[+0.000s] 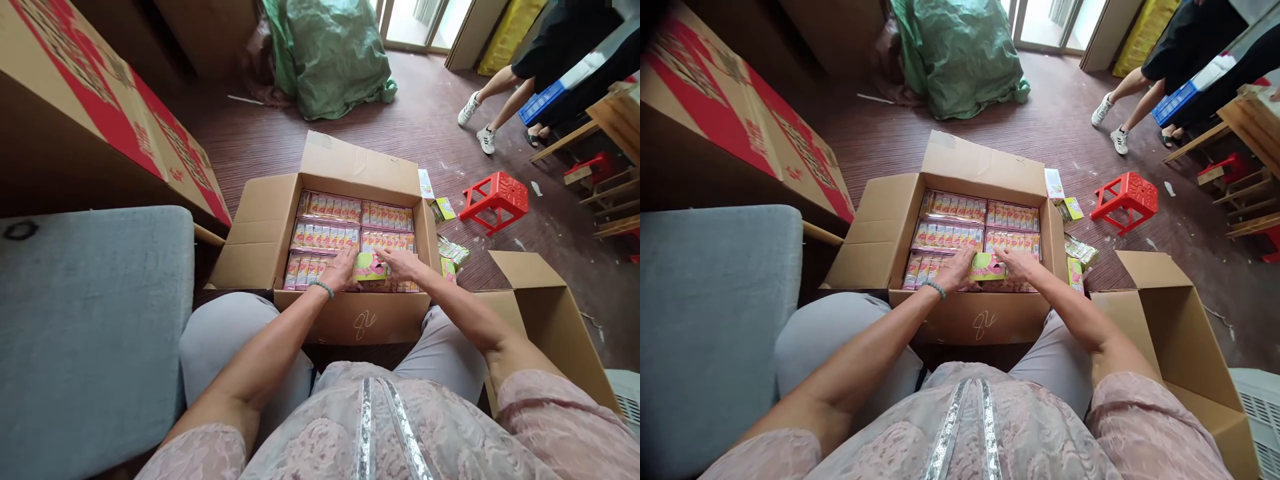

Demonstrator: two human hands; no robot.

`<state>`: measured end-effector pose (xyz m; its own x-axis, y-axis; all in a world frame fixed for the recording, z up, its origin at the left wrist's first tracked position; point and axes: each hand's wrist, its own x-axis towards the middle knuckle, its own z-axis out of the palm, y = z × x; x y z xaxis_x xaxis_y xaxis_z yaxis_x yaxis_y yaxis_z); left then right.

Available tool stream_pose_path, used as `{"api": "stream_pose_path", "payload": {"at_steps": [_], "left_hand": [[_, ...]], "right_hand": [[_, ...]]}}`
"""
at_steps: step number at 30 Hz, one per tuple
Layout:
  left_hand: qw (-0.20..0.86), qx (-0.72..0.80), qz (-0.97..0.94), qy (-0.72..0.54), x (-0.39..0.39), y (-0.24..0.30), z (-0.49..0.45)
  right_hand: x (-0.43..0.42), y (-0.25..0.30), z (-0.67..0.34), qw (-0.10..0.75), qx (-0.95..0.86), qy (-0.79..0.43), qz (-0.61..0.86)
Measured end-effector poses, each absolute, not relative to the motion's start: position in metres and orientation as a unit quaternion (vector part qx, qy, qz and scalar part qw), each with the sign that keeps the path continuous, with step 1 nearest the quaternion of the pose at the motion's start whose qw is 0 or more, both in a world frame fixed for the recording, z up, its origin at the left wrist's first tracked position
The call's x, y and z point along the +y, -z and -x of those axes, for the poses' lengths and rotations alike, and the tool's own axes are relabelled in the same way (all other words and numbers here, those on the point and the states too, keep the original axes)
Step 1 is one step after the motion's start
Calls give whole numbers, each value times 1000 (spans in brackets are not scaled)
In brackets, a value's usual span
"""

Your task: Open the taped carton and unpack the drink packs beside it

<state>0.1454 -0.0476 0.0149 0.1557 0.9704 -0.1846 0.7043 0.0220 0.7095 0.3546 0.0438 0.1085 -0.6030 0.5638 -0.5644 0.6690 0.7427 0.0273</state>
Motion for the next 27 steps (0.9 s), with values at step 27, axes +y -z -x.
{"api": "stream_pose_path", "payload": {"at_steps": [27], "left_hand": [[246, 885, -394, -44, 44, 32, -66]], "right_hand": [[89, -78, -592, -441, 330, 208, -808]]}}
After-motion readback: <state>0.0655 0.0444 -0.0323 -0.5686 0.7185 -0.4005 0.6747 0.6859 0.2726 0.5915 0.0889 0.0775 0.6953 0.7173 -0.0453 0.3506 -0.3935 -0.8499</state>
